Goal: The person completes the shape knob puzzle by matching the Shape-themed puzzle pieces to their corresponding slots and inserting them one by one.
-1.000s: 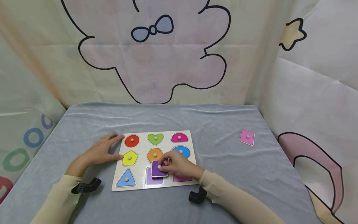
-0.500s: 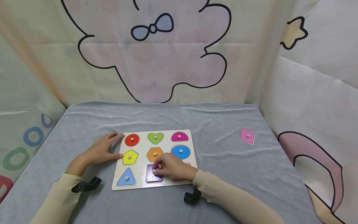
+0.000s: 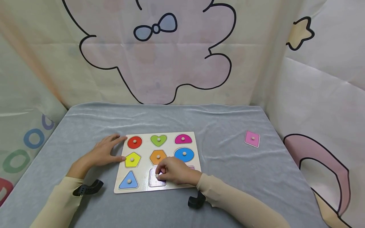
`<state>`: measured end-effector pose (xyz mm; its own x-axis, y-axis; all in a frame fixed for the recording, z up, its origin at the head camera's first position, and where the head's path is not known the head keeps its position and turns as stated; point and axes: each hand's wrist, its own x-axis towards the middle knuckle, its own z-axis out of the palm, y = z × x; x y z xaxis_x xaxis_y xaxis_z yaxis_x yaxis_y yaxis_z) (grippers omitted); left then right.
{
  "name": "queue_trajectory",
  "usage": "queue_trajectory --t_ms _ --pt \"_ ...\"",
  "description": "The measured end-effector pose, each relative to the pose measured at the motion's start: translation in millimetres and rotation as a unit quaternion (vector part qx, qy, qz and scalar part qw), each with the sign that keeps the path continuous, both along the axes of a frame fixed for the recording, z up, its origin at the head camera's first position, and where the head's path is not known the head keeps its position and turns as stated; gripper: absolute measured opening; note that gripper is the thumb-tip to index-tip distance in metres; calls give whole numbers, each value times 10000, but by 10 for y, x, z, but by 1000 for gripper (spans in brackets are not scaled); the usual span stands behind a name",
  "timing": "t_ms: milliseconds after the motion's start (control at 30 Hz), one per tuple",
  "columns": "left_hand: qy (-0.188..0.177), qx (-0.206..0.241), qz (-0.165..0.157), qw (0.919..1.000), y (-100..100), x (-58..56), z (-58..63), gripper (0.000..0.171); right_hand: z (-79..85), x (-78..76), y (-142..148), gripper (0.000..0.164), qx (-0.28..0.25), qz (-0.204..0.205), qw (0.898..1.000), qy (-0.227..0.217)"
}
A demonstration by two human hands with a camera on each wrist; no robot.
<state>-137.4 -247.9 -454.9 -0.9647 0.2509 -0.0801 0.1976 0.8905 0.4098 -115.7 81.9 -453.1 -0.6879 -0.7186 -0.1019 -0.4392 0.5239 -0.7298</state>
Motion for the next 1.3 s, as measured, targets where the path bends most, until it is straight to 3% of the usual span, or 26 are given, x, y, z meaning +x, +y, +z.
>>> queue_trajectory --t_ms 767,1033,1300 --pt "51 -42 -62 10000 -5 -22 18 88 19 -28 -15 4 96 148 9996 222" --pt "55 -31 -14 10000 3 -15 4 88 4 -31 -6 8 114 88 9999 24" --pt "58 -40 31 10000 13 -4 -5 88 37 -41 43 15 -308 186 9987 -372"
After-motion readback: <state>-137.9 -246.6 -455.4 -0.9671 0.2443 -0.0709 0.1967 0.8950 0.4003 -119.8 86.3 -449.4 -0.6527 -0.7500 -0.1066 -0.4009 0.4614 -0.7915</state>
